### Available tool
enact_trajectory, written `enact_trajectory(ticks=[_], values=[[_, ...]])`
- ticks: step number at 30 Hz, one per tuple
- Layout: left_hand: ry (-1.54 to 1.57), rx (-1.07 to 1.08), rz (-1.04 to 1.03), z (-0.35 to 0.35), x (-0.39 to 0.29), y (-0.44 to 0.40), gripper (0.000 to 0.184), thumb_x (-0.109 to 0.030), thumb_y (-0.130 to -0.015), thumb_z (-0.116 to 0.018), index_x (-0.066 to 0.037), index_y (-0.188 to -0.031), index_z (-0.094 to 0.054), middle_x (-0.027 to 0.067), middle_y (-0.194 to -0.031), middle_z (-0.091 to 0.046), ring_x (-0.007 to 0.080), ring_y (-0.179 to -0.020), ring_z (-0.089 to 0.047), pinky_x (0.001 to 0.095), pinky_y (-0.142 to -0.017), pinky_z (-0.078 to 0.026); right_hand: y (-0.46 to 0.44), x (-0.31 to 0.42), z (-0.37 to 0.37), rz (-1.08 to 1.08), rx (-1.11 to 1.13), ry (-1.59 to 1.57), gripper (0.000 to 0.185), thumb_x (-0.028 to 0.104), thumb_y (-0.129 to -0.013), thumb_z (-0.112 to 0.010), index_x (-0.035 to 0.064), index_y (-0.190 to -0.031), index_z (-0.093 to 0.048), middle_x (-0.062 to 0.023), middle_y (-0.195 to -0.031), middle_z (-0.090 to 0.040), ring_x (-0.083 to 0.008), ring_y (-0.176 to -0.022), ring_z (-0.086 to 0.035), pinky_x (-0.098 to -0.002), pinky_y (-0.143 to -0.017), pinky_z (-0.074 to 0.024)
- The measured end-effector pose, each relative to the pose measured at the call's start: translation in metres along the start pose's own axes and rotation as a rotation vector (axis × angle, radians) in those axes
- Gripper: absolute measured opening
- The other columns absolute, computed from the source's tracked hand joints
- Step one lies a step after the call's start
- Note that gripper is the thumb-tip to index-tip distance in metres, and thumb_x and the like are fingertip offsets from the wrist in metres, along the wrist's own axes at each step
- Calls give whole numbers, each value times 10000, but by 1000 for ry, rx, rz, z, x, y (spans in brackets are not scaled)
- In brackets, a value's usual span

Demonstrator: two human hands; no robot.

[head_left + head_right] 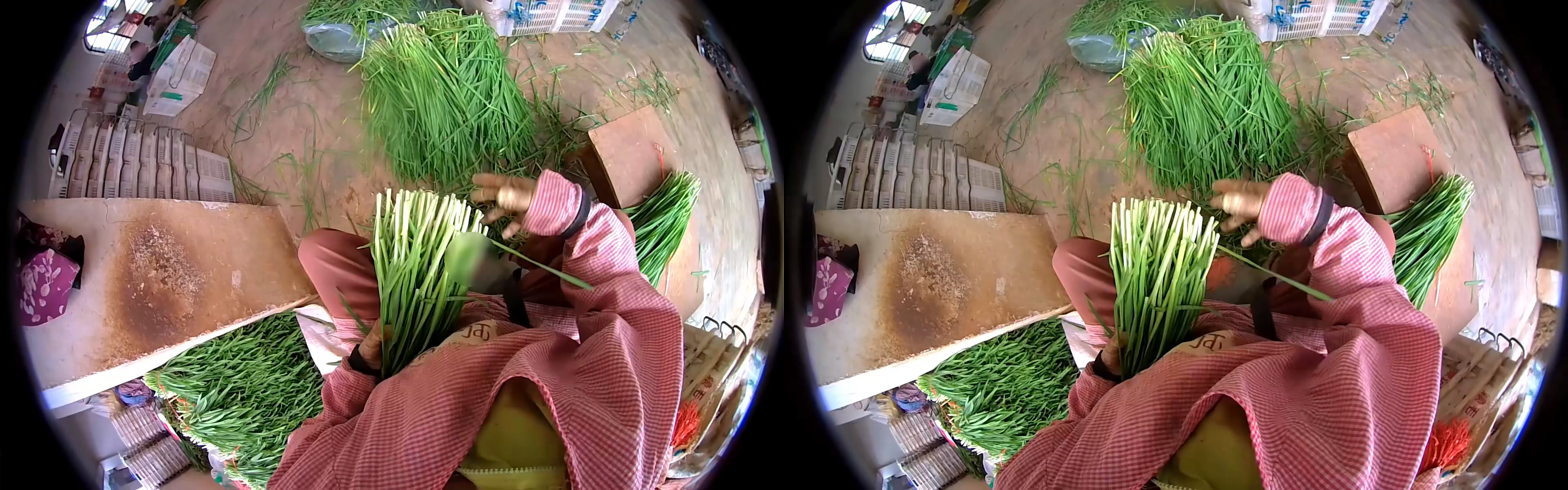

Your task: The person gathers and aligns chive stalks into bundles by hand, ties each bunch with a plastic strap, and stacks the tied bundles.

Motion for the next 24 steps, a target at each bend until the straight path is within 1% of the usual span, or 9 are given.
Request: enact_trajectory(ticks=[3,6,7,10,15,17,19,20,24], values=[[77,-13,-32,0,3,2,639,-209,-681,-692,-20,-1223,-411,88,-1101,-549,176,-965,-549,304,-854,-440,-9,-22,-25,-238,265,65,662,416,-831,-529,85,-1335,-255,-119,-1227,-478,-209,-1119,-459,-304,-800,-454],[99,-23,-83,2,6,5,638,-208,-682,-691,-20,-1223,-411,89,-1102,-549,177,-966,-549,305,-855,-439,-17,-6,-6,-368,-100,752,419,211,-819,-536,46,-1193,-444,-143,-1206,-478,-174,-1060,-477,-350,-1003,-300],[106,-27,-92,3,7,5,637,-207,-682,-691,-20,-1223,-411,89,-1102,-549,177,-966,-549,305,-855,-439,3,18,6,-220,-599,59,204,199,-857,-478,62,-1008,-489,-52,-826,-435,-120,-738,-458,-271,-716,-353],[118,-34,-111,2,7,3,636,-205,-683,-690,-20,-1223,-411,89,-1103,-549,178,-967,-548,306,-856,-438,29,8,45,253,-848,-43,148,148,-889,-461,31,-909,-549,39,-490,-414,-34,-450,-442,-166,-434,-395],[120,-41,-133,0,5,-2,633,-203,-684,-689,-21,-1223,-411,89,-1104,-548,180,-969,-548,306,-858,-437,-10,42,-92,-239,-24,1028,1009,461,-693,-662,106,-1375,-10,-269,-1173,-462,-342,-1033,-511,-370,-895,-408],[114,-44,-149,1,2,-1,632,-201,-685,-688,-21,-1224,-411,90,-1104,-548,180,-969,-548,307,-859,-437,-48,-7,-97,-52,-42,1108,630,423,-796,-540,82,-1282,-331,-149,-1141,-508,-280,-997,-519,-464,-904,-409],[116,-48,-162,0,-4,-3,631,-200,-685,-687,-21,-1224,-411,90,-1104,-548,181,-970,-548,307,-860,-436,-26,8,-89,291,-264,711,230,198,-827,-547,0,-934,-594,-163,-719,-600,-295,-670,-586,-369,-627,-473],[116,-49,-160,0,-4,-3,631,-200,-685,-687,-21,-1224,-411,90,-1105,-548,181,-970,-547,307,-860,-436,-17,10,-86,376,-366,905,218,191,-830,-550,14,-952,-587,-127,-708,-599,-240,-612,-558,-323,-583,-466],[108,-54,-161,3,-7,-6,629,-197,-686,-686,-22,-1224,-411,90,-1105,-548,183,-972,-547,308,-861,-435,-16,-7,-56,292,-96,-541,164,200,-868,-508,48,-863,-568,-9,-679,-547,-116,-577,-523,-224,-528,-441]])
Point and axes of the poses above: each hand's wrist, its own y-axis away from the middle knuckle, its own z-axis out of the back of the hand, x = y × z, the point moved 3 cm from there along -y, towards the middle knuckle
